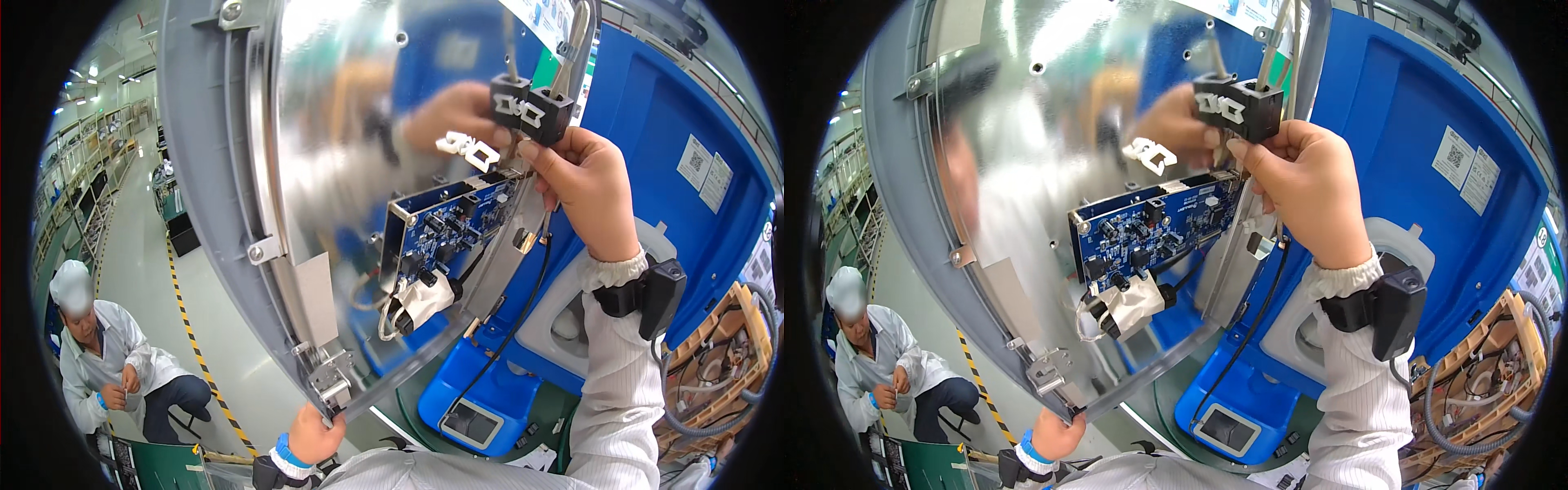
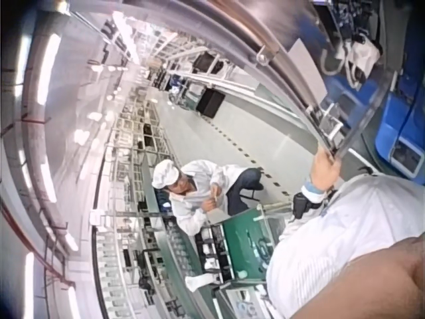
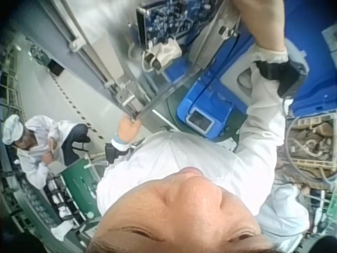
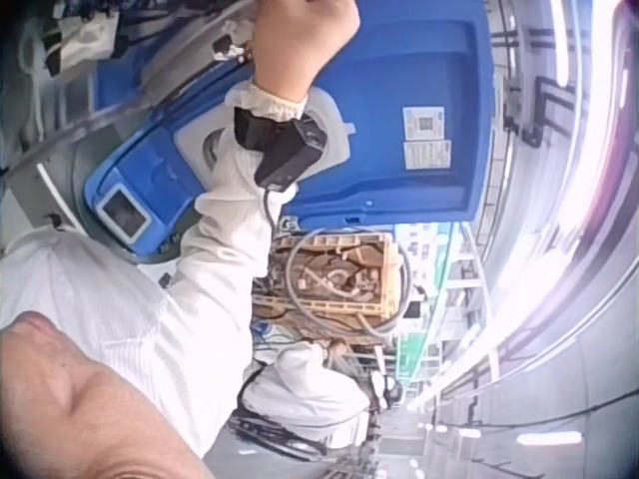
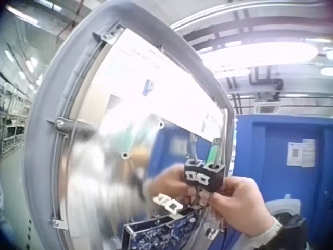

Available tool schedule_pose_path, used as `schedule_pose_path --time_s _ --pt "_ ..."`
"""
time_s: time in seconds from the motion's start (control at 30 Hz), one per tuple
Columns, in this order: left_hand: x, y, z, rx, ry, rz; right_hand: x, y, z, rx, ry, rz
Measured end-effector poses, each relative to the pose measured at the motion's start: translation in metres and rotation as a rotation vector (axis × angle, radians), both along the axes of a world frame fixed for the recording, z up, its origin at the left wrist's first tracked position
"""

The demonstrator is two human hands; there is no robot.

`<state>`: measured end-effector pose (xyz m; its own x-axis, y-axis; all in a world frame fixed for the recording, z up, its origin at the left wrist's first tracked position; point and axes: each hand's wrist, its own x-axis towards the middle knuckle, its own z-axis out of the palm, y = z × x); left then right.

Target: Assembling electronic components and wiring onto a metal chassis at a factory workstation.

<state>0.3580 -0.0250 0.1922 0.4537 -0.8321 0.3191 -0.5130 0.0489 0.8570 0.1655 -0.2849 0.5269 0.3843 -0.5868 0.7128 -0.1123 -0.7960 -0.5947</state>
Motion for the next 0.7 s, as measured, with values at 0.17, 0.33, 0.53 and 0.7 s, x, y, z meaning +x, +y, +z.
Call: schedule_pose_path --time_s 0.17,0.33,0.53,0.7 --pt "0.005 -0.003 -0.004 -0.075 -0.061 -0.046 0.0 -0.002 0.002 0.202 -0.018 0.174" --pt "0.0 -0.004 0.005 -0.045 -0.024 -0.039 0.001 -0.007 -0.003 0.23 -0.068 0.194" --pt "0.007 -0.001 -0.009 0.026 -0.029 -0.04 -0.001 -0.007 -0.001 0.287 -0.059 0.279" --pt "0.007 -0.006 -0.011 -0.057 -0.052 -0.07 -0.001 -0.006 0.0 0.284 -0.062 0.271"
